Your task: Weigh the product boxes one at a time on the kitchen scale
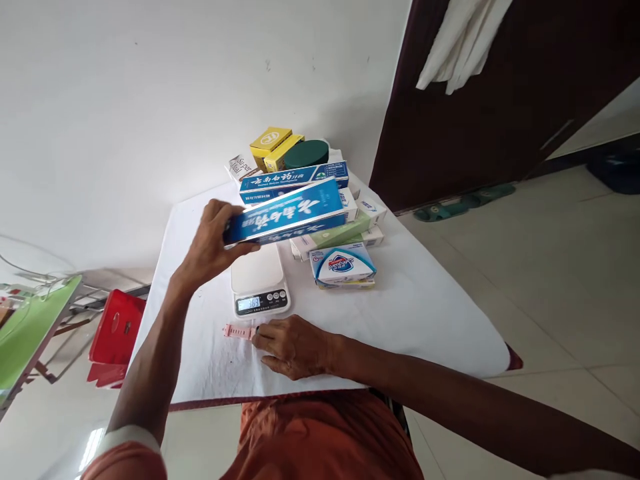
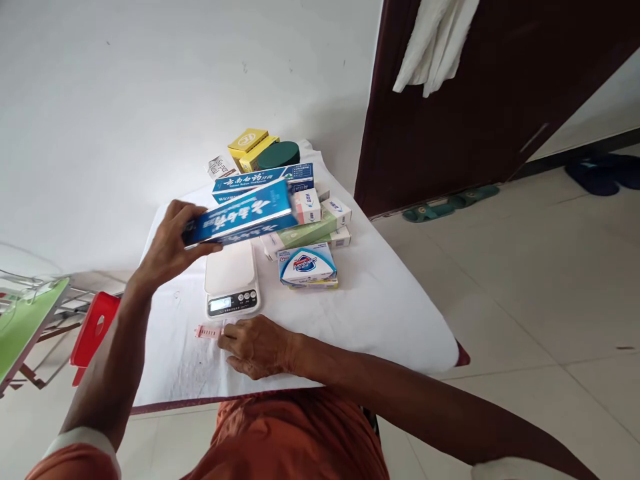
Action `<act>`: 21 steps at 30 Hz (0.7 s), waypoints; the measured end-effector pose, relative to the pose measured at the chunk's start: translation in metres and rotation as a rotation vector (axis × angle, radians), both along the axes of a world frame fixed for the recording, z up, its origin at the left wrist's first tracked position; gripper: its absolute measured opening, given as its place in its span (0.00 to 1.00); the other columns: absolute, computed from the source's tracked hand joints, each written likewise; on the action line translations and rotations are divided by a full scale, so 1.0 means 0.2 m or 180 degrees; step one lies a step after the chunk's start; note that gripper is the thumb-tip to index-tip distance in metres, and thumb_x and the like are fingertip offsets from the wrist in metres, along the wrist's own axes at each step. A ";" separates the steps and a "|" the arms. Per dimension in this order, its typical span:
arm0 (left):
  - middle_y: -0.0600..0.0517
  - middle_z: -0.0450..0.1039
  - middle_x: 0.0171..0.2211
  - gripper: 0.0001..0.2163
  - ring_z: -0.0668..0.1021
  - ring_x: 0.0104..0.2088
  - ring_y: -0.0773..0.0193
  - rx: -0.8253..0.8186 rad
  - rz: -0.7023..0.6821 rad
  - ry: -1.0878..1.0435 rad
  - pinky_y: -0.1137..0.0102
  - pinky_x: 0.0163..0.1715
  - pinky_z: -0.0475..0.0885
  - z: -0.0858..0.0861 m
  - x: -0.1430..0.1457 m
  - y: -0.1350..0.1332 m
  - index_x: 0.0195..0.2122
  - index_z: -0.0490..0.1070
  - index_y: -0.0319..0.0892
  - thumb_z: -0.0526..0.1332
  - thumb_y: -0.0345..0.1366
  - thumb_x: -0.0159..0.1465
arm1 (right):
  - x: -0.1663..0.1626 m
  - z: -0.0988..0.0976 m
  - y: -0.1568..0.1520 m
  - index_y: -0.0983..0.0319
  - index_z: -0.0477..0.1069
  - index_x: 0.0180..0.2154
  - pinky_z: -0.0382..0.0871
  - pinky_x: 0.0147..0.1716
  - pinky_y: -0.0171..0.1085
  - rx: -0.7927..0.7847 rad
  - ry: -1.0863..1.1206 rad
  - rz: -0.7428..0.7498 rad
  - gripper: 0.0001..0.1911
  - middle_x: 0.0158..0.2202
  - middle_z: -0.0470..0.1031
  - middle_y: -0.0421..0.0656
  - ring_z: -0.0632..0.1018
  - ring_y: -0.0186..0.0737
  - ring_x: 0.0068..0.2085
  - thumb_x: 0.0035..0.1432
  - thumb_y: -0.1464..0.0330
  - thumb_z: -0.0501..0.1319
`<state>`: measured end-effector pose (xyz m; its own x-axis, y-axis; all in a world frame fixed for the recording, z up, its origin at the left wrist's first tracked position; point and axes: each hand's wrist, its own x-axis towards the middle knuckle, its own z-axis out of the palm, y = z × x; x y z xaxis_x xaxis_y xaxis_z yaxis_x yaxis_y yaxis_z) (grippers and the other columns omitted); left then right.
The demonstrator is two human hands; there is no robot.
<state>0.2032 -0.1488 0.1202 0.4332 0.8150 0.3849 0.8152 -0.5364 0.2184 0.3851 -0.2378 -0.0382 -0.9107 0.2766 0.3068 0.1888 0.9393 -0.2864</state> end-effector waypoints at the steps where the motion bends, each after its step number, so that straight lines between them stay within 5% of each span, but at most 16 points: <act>1: 0.47 0.67 0.49 0.26 0.73 0.47 0.56 -0.0073 0.0077 -0.0025 0.61 0.47 0.74 0.01 -0.06 -0.05 0.54 0.70 0.46 0.72 0.52 0.59 | 0.00 0.00 0.00 0.66 0.72 0.51 0.67 0.30 0.38 0.0022 0.0039 -0.0007 0.15 0.43 0.79 0.47 0.79 0.42 0.39 0.69 0.64 0.58; 8: 0.48 0.67 0.48 0.25 0.74 0.46 0.56 -0.0660 0.0315 0.0046 0.62 0.44 0.74 -0.10 -0.40 -0.24 0.56 0.70 0.47 0.72 0.48 0.60 | 0.00 -0.05 0.00 0.65 0.73 0.47 0.62 0.29 0.36 0.0185 0.0481 -0.0133 0.13 0.38 0.78 0.45 0.76 0.38 0.34 0.69 0.63 0.58; 15: 0.47 0.68 0.47 0.24 0.72 0.49 0.52 -0.0900 0.0437 0.0261 0.55 0.50 0.70 -0.29 -0.39 -0.20 0.54 0.71 0.46 0.74 0.41 0.58 | 0.02 -0.05 0.03 0.62 0.72 0.37 0.59 0.27 0.34 -0.0044 0.1065 -0.0313 0.06 0.29 0.75 0.38 0.72 0.32 0.28 0.66 0.67 0.60; 21: 0.47 0.69 0.50 0.26 0.70 0.50 0.51 -0.1100 0.0466 0.0333 0.53 0.53 0.68 -0.33 -0.38 -0.16 0.59 0.69 0.49 0.72 0.41 0.60 | 0.02 -0.04 0.03 0.61 0.69 0.33 0.56 0.25 0.34 0.0093 0.1224 -0.0339 0.08 0.28 0.72 0.37 0.68 0.32 0.26 0.66 0.67 0.58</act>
<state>0.1276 -0.1815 0.0549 0.3250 0.9450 0.0366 0.9051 -0.3220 0.2775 0.3892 -0.2327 -0.0457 -0.6946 0.3493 0.6288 0.1698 0.9291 -0.3286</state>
